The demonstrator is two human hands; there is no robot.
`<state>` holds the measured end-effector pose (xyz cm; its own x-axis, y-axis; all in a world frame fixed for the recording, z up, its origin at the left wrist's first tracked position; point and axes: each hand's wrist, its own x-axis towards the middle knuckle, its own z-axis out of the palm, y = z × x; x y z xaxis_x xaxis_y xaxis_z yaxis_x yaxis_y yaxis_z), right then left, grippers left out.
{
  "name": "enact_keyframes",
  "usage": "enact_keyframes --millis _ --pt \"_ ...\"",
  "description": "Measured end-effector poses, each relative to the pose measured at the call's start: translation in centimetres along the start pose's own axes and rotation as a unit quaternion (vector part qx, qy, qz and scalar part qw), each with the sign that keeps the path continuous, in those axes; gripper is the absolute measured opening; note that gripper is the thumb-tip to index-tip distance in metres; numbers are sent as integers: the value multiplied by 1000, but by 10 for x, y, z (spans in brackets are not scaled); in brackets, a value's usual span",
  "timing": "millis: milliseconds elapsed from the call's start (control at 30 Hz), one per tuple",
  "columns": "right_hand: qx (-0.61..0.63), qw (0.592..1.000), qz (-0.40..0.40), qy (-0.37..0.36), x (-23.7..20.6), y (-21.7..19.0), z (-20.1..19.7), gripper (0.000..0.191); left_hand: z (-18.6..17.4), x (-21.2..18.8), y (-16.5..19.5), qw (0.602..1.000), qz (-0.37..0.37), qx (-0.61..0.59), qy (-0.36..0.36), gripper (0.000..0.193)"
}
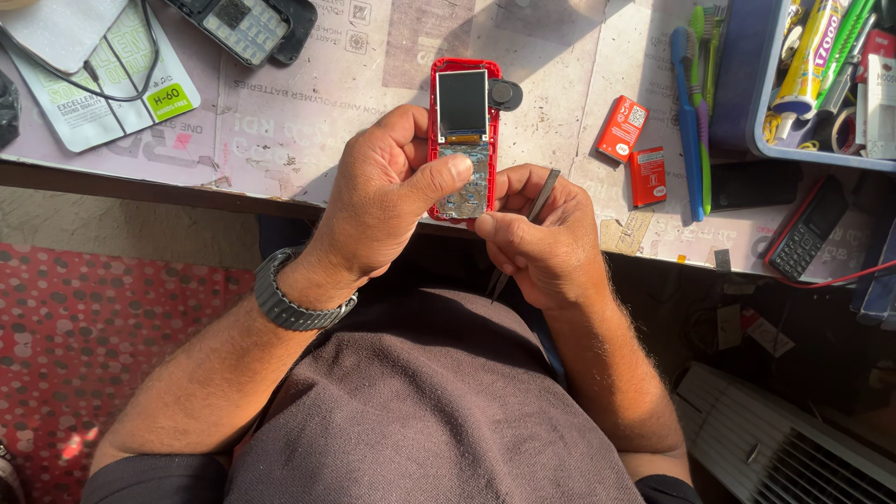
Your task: The person holds a red mobile phone with its back cover removed and uses tweezers to manipulate small internal components near the keypad and screen. The person repeatedly adjusts and repositions parts inside the phone while keeping the device steady with the other hand.
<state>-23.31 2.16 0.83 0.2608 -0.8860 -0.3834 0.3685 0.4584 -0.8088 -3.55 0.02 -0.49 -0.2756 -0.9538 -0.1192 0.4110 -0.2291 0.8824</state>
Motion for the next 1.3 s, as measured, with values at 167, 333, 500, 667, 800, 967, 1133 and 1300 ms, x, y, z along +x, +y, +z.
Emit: enact_keyframes --millis 167,333,500,667,800,967,1133,1300 --pt "7 1000 0 2 0 0 0 22 -2 -3 6 999 -14 8 -28 36" --pt "3 1000 -5 8 -1 1 2 24 -1 -3 7 999 -9 4 -30 32" --pt "-19 1000 -11 -6 0 -1 5 26 -2 -5 10 999 -21 14 -32 31" --pt "-12 999 -11 -28 0 -2 5 27 -8 -11 21 996 -34 -14 -77 42" --pt "-9 1000 -8 -23 -2 -2 4 27 -7 -11 23 996 -36 -2 -87 48" --pt "-4 1000 -14 -27 -2 -1 4 28 -5 -12 21 996 -35 6 -82 50" --pt "-14 1000 -12 -25 -6 -3 5 25 -7 -13 17 995 -40 5 -92 47" --pt "-31 999 -23 -7 -9 -5 8 23 -1 -13 20 995 -28 -11 -92 49"
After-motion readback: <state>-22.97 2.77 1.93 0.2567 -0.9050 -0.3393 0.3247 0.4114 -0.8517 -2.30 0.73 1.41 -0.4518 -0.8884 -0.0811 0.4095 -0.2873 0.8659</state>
